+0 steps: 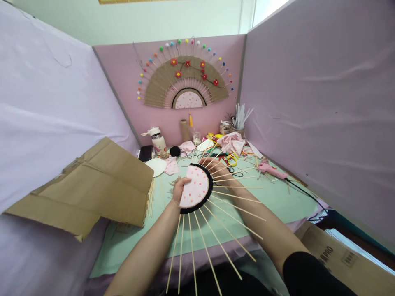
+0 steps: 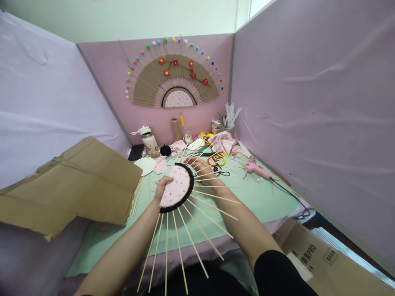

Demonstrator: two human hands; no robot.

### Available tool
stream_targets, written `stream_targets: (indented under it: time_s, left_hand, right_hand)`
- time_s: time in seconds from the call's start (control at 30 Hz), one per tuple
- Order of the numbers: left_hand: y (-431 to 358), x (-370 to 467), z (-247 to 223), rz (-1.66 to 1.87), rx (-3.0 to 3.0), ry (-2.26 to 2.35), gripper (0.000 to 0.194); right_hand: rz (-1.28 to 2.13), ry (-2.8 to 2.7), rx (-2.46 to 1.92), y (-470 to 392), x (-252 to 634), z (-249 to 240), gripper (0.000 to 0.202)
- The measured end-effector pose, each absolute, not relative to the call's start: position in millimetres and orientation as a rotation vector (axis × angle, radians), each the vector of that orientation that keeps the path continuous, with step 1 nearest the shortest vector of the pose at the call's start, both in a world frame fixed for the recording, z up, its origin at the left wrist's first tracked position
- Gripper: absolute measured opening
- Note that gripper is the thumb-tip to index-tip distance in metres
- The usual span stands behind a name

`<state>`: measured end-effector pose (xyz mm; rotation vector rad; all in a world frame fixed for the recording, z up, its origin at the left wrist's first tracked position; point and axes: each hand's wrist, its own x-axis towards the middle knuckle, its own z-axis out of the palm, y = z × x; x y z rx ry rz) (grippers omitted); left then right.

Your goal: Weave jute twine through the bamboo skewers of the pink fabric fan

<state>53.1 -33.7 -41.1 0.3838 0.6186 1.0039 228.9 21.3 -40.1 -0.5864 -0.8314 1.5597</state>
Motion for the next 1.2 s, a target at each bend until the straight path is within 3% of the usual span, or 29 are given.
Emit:
stream_targets:
  time_s: [0.17, 0.5, 0.8, 1.07, 1.2]
  left_hand:
    - [-32.4, 55.1, -45.7, 1.002, 0.424, 0.566, 0.049]
    - [-37.5, 59.0, -32.4, 0.900, 0.436, 0.763, 0.049]
    - [-36.1, 57.0, -16.1, 0.882, 0.444, 1.010, 0.036]
    - [-27.7, 49.0, -27.0, 0.996, 0.475, 0.917, 0.040]
    - [-29.0, 51.3, -32.3, 0.948, 0.476, 0.838, 0.045]
  right_hand:
    - [1.909, -0.881, -0.527, 7.5, 221.2, -35.2, 0.023]
    - [2.179, -0.827, -0.428, 2.4, 237.2, -39.7, 0.028]
    - [2.109, -0.911, -0.585, 18.6, 246.8, -54.2, 0.025]
    - [2.020, -1.042, -0.594, 11.4, 243.6, -46.0, 0.033]
    - [1.986, -1.011, -0.587, 13.3, 241.0, -49.9, 0.026]
